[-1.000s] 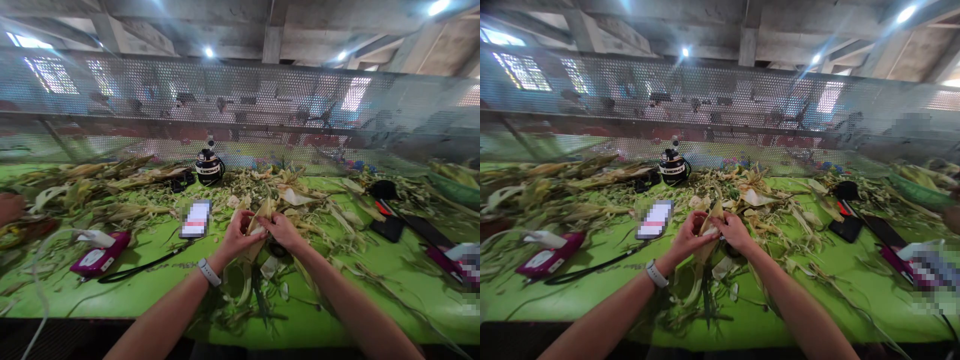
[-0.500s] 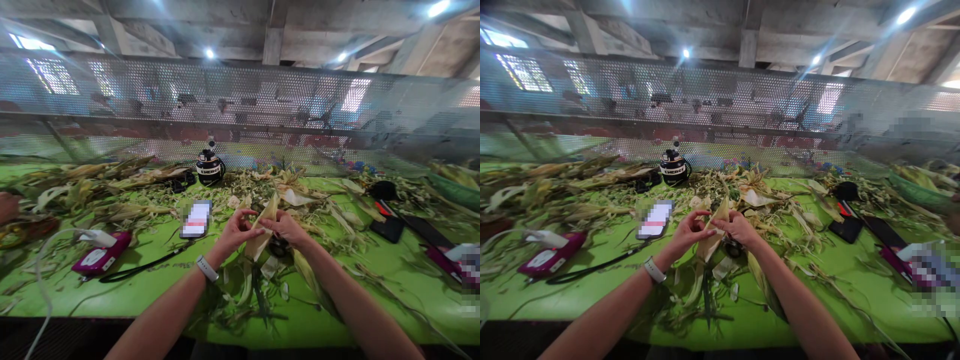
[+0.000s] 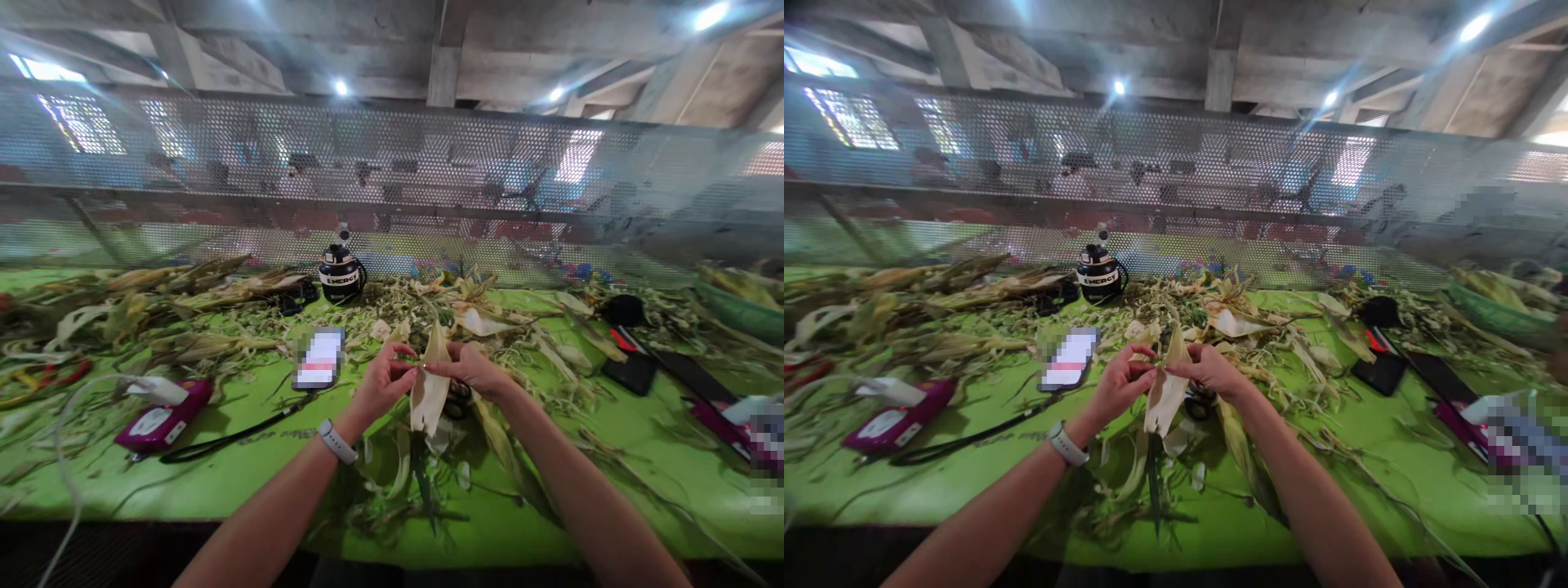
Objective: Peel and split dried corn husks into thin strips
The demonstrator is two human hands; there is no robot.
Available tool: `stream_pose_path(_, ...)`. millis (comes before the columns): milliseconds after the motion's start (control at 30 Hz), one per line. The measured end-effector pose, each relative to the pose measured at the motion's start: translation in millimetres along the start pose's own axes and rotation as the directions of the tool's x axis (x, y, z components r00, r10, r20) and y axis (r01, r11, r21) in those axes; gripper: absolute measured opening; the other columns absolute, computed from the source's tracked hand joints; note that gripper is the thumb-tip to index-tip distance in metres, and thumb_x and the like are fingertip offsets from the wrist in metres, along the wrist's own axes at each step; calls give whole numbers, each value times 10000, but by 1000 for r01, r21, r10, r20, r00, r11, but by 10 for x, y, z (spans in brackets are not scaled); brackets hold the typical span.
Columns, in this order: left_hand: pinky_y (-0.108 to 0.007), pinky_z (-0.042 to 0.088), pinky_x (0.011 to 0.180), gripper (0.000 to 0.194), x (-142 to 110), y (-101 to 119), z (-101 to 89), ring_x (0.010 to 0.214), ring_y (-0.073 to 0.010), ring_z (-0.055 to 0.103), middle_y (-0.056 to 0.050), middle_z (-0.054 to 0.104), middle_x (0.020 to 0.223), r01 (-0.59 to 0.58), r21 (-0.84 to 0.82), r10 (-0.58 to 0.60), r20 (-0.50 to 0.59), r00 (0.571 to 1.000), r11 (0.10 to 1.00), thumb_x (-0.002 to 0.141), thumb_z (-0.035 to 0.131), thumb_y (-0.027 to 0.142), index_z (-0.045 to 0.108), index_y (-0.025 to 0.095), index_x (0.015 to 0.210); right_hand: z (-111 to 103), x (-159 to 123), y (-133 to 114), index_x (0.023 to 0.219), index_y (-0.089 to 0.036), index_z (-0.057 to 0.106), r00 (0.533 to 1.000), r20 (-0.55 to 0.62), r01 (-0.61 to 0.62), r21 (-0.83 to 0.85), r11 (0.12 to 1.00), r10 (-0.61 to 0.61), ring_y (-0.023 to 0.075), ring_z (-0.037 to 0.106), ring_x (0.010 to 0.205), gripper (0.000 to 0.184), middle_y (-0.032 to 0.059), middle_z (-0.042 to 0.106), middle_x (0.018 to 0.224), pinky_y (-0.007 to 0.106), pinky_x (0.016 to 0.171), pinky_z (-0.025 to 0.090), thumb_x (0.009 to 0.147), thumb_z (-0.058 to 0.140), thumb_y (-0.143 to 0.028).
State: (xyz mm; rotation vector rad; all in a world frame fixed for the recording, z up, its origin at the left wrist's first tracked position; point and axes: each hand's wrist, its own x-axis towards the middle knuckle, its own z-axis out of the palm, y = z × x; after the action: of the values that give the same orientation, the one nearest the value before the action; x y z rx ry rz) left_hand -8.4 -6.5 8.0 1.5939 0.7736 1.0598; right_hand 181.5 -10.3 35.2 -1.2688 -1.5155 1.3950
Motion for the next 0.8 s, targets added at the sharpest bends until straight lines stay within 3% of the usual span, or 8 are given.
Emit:
stream_pose_path(100,-190,359,500,169,10,31,-7,536,-82,477,6,585,621,-47,113,48,-4,999,992,759,542,282,608,141,824,-45,8,-18,745,-128,618,999,-21,30,-67,997,-32,80,431,513,420,-34,559,607,216,482,305,594,734,-503)
stream_pose_path(200,-205,365,512,201,10,61,-3,553,-92,475,-16,611,653,-48,184,46,15,999,982,757,534,282,668,143,812,-63,5,-37,638,-143,560,998,-40,51,-152,987,-58,86,414,530,395,-53,491,555,223,508,310,619,708,-509)
stream_pose_path(333,-212,376,508,264,18,55,18,563,-102,493,-21,618,662,11,157,-5,-36,999,987,653,697,375,646,140,761,-40,0,-38,635,-146,554,995,-13,92,-178,980,-96,87,390,558,385,-55,466,572,229,537,309,637,687,-507)
stream_pose_path(467,-192,308,462,379,48,18,15,501,-74,425,41,521,556,49,129,-44,-38,998,990,541,784,423,562,145,671,-2,7,-40,586,-153,518,992,-28,119,-176,977,-126,82,373,548,388,-62,426,552,231,532,295,636,690,-497)
stream_pose_path(633,-186,218,450,379,60,23,-8,431,-51,342,85,446,478,115,40,-116,15,993,993,614,735,444,522,158,743,5,22,-58,696,-155,547,995,-69,76,-21,997,-77,95,450,555,412,-45,524,618,236,537,349,586,726,-509)
stream_pose_path(800,-201,222,458,332,62,-12,-2,456,-65,354,62,468,520,132,52,-133,20,991,990,717,630,461,523,155,788,-34,19,-63,711,-148,580,996,-73,54,-25,998,-56,109,500,577,410,-23,578,643,239,551,379,549,771,-472)
